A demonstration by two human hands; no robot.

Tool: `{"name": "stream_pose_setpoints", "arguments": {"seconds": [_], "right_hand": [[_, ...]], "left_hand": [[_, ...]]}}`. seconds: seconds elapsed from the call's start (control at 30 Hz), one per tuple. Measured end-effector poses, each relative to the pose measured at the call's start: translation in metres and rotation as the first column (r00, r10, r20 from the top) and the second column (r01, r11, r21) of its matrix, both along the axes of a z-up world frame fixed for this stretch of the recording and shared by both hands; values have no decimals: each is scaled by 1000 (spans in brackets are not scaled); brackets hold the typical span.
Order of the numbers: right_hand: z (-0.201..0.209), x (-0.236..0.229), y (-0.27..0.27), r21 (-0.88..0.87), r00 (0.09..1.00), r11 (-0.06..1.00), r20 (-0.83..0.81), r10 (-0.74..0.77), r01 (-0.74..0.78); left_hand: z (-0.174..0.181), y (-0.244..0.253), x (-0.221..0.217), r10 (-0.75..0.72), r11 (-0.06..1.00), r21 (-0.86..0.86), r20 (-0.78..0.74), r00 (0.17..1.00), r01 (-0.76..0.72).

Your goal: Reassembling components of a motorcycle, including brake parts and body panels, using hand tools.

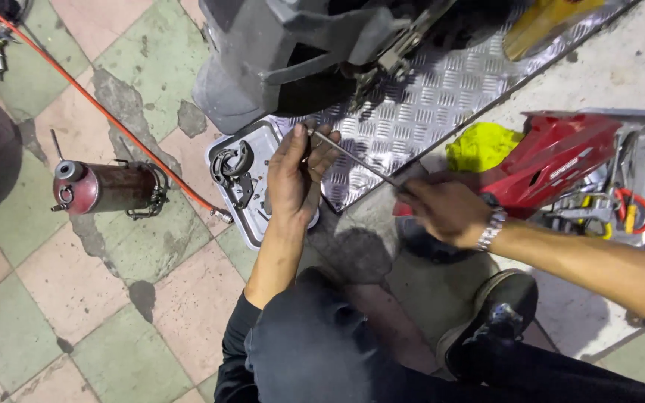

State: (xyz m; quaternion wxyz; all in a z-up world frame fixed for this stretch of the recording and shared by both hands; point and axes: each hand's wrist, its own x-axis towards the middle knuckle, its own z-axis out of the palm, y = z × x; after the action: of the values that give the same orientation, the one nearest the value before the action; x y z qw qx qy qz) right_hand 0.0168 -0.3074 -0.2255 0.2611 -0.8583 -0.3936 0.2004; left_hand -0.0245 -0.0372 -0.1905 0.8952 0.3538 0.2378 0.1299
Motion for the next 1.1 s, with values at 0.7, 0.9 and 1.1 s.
{"name": "stream_pose_setpoints", "arguments": {"seconds": [0.7, 0.9, 1.1], "right_hand": [[21, 19, -126, 422, 209, 566, -891, 404, 708], [14, 16, -121, 512, 330, 504, -851, 409, 695], [-26, -4, -131, 558, 502, 284, -828, 249, 780]], "left_hand": [[34, -171, 90, -146, 953, 284, 119, 982, 107], [50, -163, 119, -112, 911, 409, 132, 985, 48], [32, -167, 145, -219, 890, 441, 186, 958, 118]]}}
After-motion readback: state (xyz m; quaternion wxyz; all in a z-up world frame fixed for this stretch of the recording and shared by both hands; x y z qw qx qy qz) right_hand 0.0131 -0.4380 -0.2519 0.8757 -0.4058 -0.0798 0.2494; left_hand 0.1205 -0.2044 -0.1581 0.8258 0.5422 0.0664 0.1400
